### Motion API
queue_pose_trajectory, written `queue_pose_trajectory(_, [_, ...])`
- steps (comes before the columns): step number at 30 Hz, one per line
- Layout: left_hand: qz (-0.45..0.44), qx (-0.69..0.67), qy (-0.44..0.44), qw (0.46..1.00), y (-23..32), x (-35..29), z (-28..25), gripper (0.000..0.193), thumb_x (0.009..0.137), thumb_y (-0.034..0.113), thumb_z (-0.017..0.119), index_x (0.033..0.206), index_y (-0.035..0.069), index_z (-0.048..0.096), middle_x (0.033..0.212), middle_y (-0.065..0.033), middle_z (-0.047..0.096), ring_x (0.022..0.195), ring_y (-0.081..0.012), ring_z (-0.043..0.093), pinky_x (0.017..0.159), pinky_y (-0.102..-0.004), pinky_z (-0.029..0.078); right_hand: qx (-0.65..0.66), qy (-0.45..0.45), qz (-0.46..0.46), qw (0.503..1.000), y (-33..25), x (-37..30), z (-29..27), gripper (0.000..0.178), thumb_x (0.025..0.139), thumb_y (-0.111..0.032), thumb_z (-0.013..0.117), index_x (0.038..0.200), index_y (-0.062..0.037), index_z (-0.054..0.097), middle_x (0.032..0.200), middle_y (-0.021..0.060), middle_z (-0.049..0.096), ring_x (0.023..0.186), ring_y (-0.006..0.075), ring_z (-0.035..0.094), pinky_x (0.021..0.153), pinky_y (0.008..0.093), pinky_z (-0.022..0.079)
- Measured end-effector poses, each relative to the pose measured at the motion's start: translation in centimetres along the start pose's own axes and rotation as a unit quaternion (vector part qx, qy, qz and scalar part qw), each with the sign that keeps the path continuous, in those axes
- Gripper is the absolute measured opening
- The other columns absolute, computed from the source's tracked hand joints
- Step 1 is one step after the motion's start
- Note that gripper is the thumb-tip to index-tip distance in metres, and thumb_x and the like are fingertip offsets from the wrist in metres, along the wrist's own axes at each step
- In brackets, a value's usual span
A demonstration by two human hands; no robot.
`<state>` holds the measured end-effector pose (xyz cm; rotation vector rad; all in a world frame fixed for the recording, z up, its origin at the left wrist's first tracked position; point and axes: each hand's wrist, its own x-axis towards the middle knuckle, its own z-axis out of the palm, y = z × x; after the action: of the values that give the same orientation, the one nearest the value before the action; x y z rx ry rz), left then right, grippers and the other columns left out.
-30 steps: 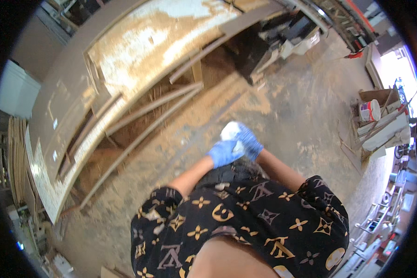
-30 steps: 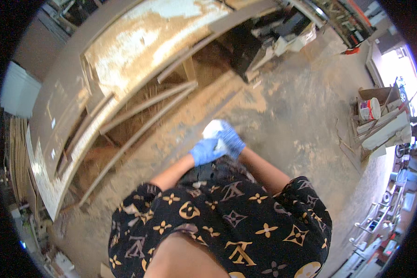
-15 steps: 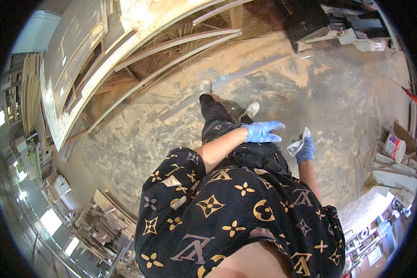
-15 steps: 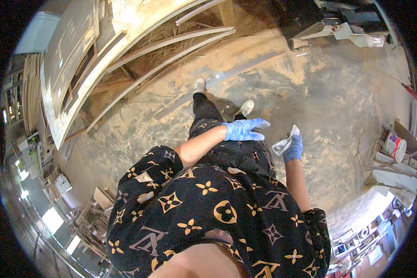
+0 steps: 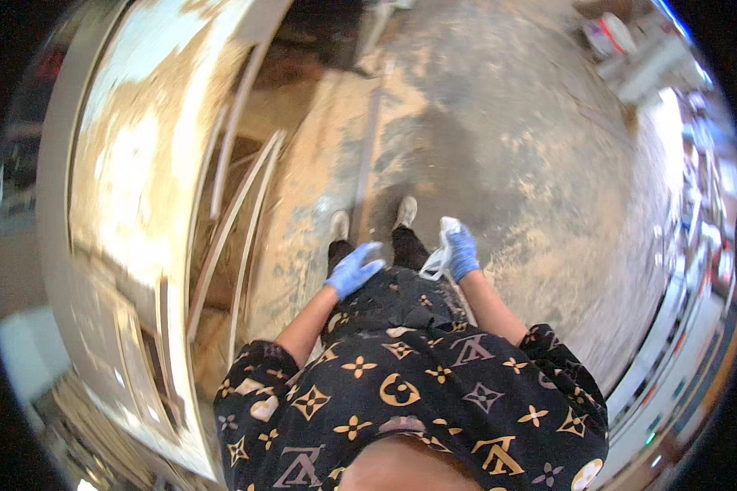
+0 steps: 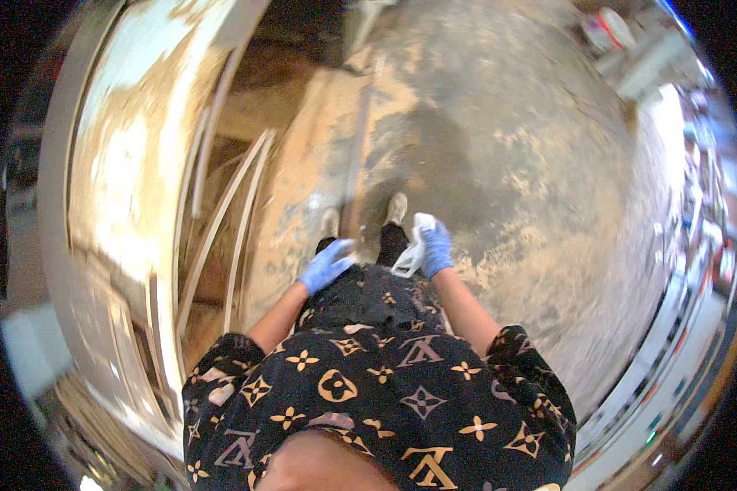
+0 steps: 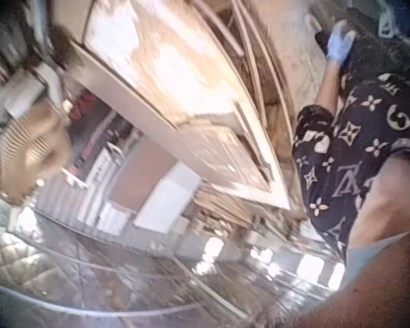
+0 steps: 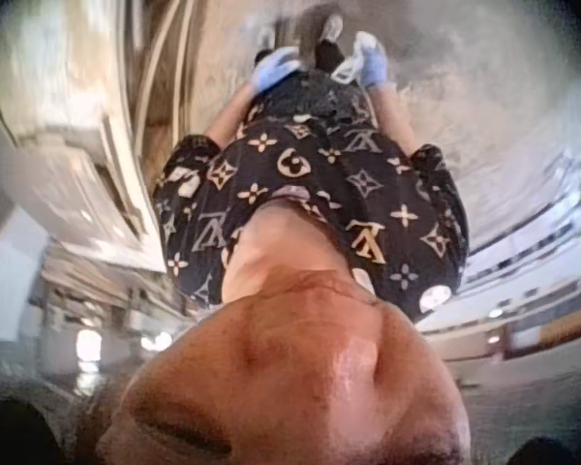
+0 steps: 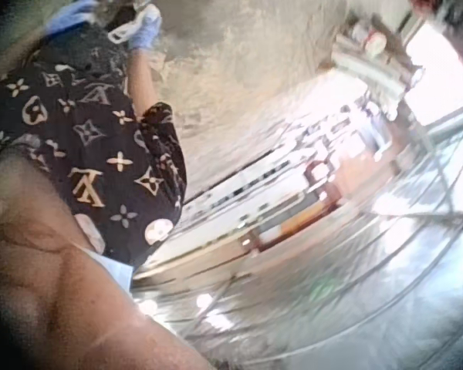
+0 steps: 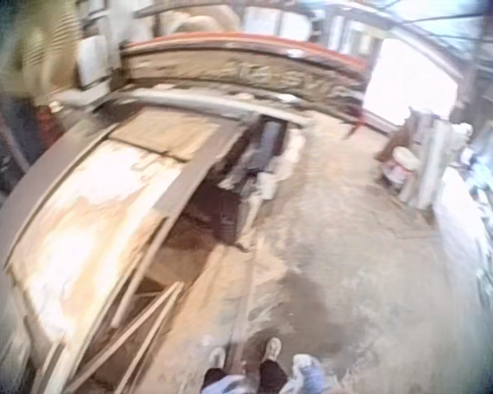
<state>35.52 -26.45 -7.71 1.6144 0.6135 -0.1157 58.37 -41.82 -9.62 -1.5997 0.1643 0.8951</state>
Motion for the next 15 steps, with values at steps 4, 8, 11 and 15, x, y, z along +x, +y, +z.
queue_pose_trajectory(4, [-0.033,-0.076,-0.059,0.995,-0.6,0.8,0.2,0.038,0.087,0.021,0.057,0.120,0.005,0.046,0.113,-0.0122,0.054,0.106,-0.0203,0.052,0.092,-0.0331,0.041,0.038,0.100,-0.027,0.994,2.1,-3.2,-4.5,0.029,0.081,-0.014,0.059,0.108,-0.0054,0.055,0.096,0.0032,0.059,0.083,0.0151,0.054,0.076,0.0313,0.046])
queue_pose_trajectory(8, [-0.038,-0.010,-0.086,0.996,0.7,5.1,2.6,0.045,0.082,0.023,0.062,0.119,0.003,0.046,0.110,-0.0144,0.058,0.101,-0.0221,0.056,0.088,-0.0326,0.044,0.065,0.187,-0.048,0.979,2.1,-6.2,-11.6,0.028,0.082,-0.018,0.057,0.106,-0.0036,0.056,0.096,0.0048,0.059,0.085,0.0151,0.056,0.075,0.0296,0.047])
queue_pose_trajectory(11, [-0.009,0.069,-0.131,0.989,4.8,9.2,6.4,0.046,0.082,0.026,0.062,0.120,0.005,0.047,0.110,-0.0151,0.058,0.102,-0.0232,0.056,0.088,-0.0336,0.044,0.125,0.242,-0.093,0.958,4.7,-7.9,-18.5,0.028,0.082,-0.017,0.056,0.107,-0.0048,0.056,0.095,0.0042,0.059,0.080,0.0159,0.056,0.071,0.0306,0.048])
queue_pose_trajectory(15, [0.012,0.155,-0.174,0.972,10.4,14.5,13.8,0.047,0.083,0.028,0.061,0.121,0.006,0.046,0.112,-0.0149,0.057,0.104,-0.0243,0.055,0.088,-0.0340,0.043,0.209,0.311,-0.038,0.927,10.6,-9.7,-28.4,0.025,0.083,-0.020,0.057,0.103,-0.0053,0.058,0.092,0.0038,0.059,0.076,0.0154,0.055,0.064,0.0315,0.049])
